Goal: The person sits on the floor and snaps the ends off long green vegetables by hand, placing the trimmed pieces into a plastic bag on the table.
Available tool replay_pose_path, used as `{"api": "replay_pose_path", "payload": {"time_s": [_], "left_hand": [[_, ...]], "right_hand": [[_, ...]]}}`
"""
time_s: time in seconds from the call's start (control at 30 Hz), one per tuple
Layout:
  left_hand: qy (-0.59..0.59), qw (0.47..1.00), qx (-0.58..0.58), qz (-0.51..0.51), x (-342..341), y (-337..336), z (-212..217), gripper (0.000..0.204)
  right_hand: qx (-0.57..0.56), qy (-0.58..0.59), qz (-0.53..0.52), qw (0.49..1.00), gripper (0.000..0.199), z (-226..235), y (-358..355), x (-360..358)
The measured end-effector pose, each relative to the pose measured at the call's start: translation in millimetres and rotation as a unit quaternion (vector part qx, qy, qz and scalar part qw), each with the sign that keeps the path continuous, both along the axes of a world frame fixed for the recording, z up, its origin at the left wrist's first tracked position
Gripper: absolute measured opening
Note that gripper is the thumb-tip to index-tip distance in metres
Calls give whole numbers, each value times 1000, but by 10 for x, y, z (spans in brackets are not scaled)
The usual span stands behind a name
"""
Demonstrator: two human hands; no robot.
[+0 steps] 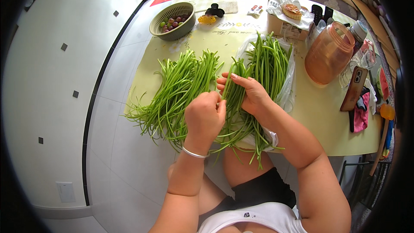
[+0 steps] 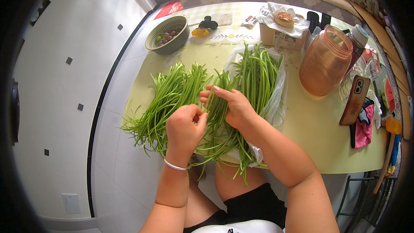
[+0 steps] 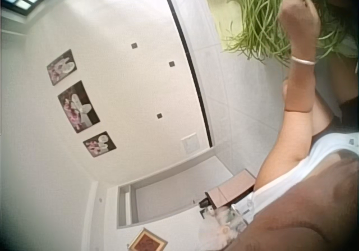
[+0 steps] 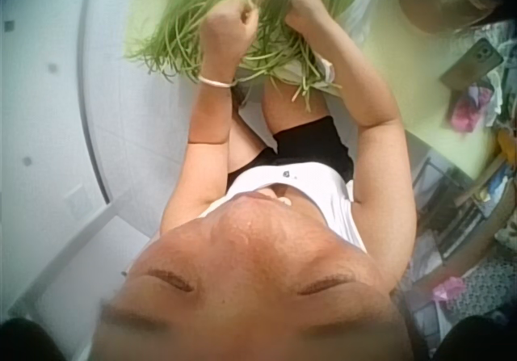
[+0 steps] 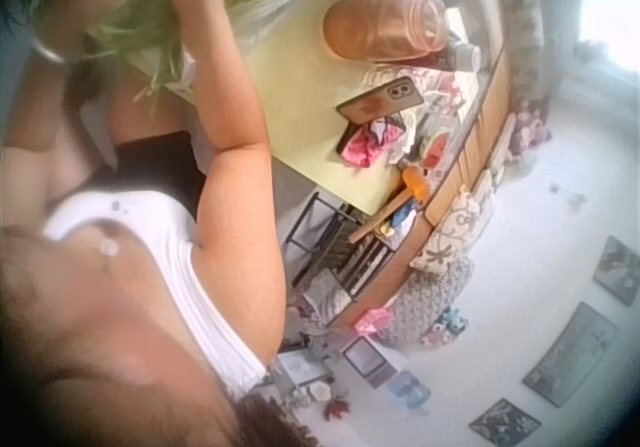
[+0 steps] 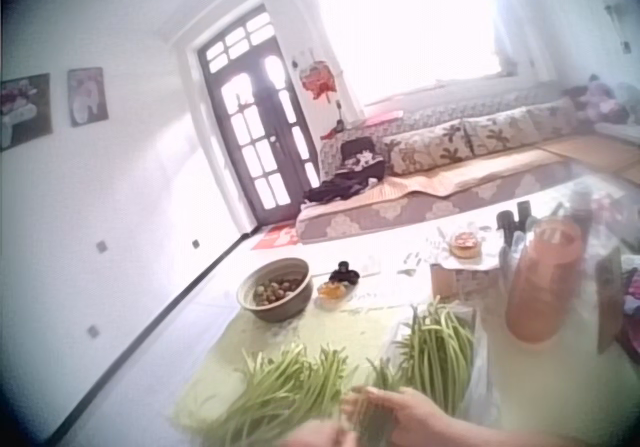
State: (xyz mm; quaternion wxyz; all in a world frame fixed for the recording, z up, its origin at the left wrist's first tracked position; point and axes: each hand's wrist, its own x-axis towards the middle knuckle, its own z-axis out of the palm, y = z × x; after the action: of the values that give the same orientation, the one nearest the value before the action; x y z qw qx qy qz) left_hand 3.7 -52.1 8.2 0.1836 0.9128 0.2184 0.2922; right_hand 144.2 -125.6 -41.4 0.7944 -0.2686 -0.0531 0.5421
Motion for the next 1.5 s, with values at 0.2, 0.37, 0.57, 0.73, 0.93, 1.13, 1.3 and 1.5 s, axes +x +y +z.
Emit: {"api": "replay_pose_path", "payload": {"time_s": [0.2,0.37,0.57,0.73,0.93,1.13,1.3,1.5], "left_hand": [[21,994,43,97,47,298,-194,19],[79,986,60,134,34,399,-330,22],[79,982,79,149,55,423,-412,21],[46,987,77,130,80,443,-454,19],[15,987,40,154,98,506,-470,20],[49,987,-3,153,34,578,-400,20],[57,986,-1,157,24,608,-398,21],[57,985,-13,159,37,597,-379,24]], "right_hand": [[-12,27,-3,1000,27,-47,-5,24],[-17,29,-2,999,24,-27,1,16],[-12,36,3,999,23,-22,-2,17],[-8,34,7,999,23,-43,6,25],[-11,43,11,999,23,-43,1,31],[-11,47,11,999,23,-37,5,30],[72,80,-39,993,19,-68,-4,45],[57,56,-19,997,18,-34,-64,93]]}}
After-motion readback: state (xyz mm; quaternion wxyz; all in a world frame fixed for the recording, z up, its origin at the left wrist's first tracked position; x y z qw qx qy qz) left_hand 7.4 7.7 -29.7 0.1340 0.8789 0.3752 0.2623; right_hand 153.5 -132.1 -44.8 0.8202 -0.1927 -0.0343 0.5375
